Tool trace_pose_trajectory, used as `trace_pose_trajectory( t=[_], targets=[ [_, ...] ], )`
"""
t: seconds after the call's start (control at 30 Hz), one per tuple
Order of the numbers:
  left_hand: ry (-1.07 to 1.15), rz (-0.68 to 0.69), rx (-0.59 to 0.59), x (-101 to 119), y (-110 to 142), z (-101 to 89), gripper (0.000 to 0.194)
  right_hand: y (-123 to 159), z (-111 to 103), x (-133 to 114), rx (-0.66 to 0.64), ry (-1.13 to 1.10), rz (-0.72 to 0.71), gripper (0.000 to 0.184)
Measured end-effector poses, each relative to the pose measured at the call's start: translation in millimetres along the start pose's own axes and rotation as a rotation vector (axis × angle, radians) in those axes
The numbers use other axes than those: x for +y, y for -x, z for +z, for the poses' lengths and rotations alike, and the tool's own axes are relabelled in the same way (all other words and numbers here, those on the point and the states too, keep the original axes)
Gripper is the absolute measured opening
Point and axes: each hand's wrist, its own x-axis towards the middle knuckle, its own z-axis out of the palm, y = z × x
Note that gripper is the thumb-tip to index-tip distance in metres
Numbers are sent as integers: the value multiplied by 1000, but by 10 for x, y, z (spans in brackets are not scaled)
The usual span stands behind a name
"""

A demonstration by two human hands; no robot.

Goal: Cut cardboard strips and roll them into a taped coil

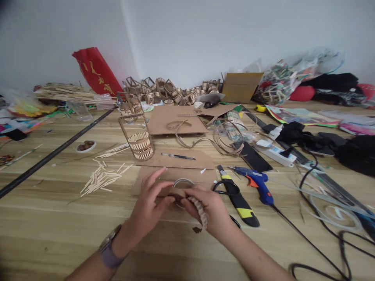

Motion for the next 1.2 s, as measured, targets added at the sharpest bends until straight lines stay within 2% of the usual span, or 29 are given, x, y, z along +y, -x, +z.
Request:
trace_pose_trajectory(
  t=[0.07, 0.13, 0.2, 0.27, 0.37, 0.57, 0.73, 0.9, 0.97, 1.07, 1.2],
  targets=[
    [202, -163, -89, -13, -25, -17, 33, -6, 30, -13, 44, -126, 150, 23],
    [381, -267, -205, -18, -43, -3, 37, 8, 74, -5, 49, -264, 309, 32],
    [506, -297, -260, -12, -45, 35, 36, 36, 128, 17, 58, -370, 428, 40],
    [595, -310, -258, -1, -34, 79, 34, 67, 181, 35, 81, -429, 483, 45],
    [658, -321, -234, 7, -12, 115, 32, 89, 225, 22, 93, -456, 489, 45],
    [629, -303, -231, -7, -6, 80, 28, 53, 188, -78, 79, -435, 460, 46],
    [639, -407, -189, -14, -21, 71, 35, 31, 181, -105, 17, -426, 422, 45],
    [807, -506, -185, 2, -55, 85, 44, 39, 217, -91, 144, -481, 440, 43],
    [878, -536, -201, 13, -69, 84, 48, 46, 214, -62, 152, -476, 452, 45],
    [851, -510, -198, 12, -79, 68, 51, 51, 185, -13, 147, -464, 449, 43],
    [701, -417, -231, -17, -62, 31, 53, 54, 138, 14, 160, -471, 383, 40]
  ],
)
